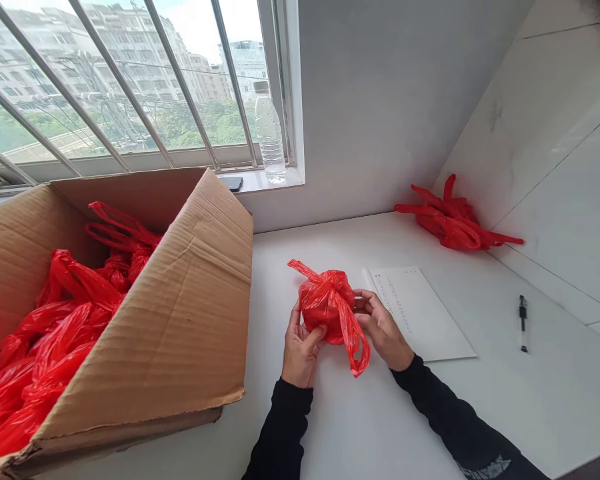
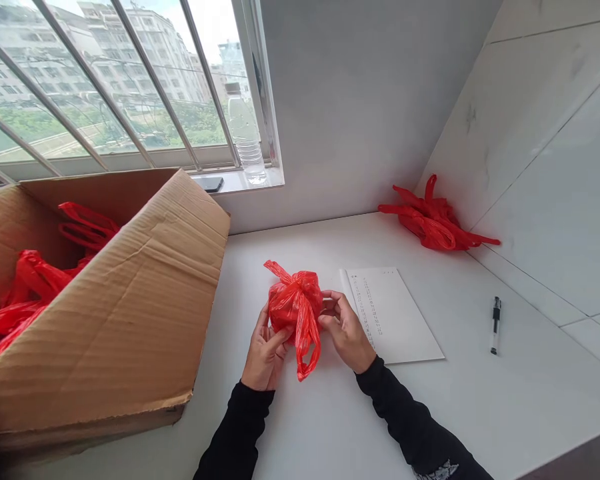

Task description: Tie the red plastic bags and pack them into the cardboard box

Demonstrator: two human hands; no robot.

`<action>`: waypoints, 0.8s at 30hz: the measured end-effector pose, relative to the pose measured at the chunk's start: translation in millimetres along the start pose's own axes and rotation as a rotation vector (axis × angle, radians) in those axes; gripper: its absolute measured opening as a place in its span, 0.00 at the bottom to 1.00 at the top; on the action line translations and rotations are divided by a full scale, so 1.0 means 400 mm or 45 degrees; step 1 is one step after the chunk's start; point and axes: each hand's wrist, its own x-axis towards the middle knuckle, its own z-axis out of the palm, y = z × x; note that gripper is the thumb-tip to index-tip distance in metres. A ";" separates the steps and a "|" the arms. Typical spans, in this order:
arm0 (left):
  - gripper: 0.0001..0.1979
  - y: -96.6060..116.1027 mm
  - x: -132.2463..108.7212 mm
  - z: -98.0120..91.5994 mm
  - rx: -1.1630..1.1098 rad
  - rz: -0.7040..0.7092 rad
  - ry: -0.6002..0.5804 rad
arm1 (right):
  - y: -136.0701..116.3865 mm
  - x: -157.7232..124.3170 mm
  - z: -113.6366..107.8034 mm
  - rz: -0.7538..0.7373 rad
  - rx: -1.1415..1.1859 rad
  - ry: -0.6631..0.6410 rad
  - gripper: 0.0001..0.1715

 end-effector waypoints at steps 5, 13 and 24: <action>0.31 -0.014 -0.008 0.011 0.293 0.202 -0.129 | -0.016 0.003 -0.018 -0.017 -0.065 0.196 0.18; 0.32 -0.013 -0.016 0.016 0.429 0.218 -0.135 | -0.005 0.004 -0.018 0.002 -0.328 0.046 0.15; 0.25 0.005 -0.032 0.031 0.525 0.285 -0.116 | 0.003 -0.011 -0.018 0.119 -0.412 -0.062 0.17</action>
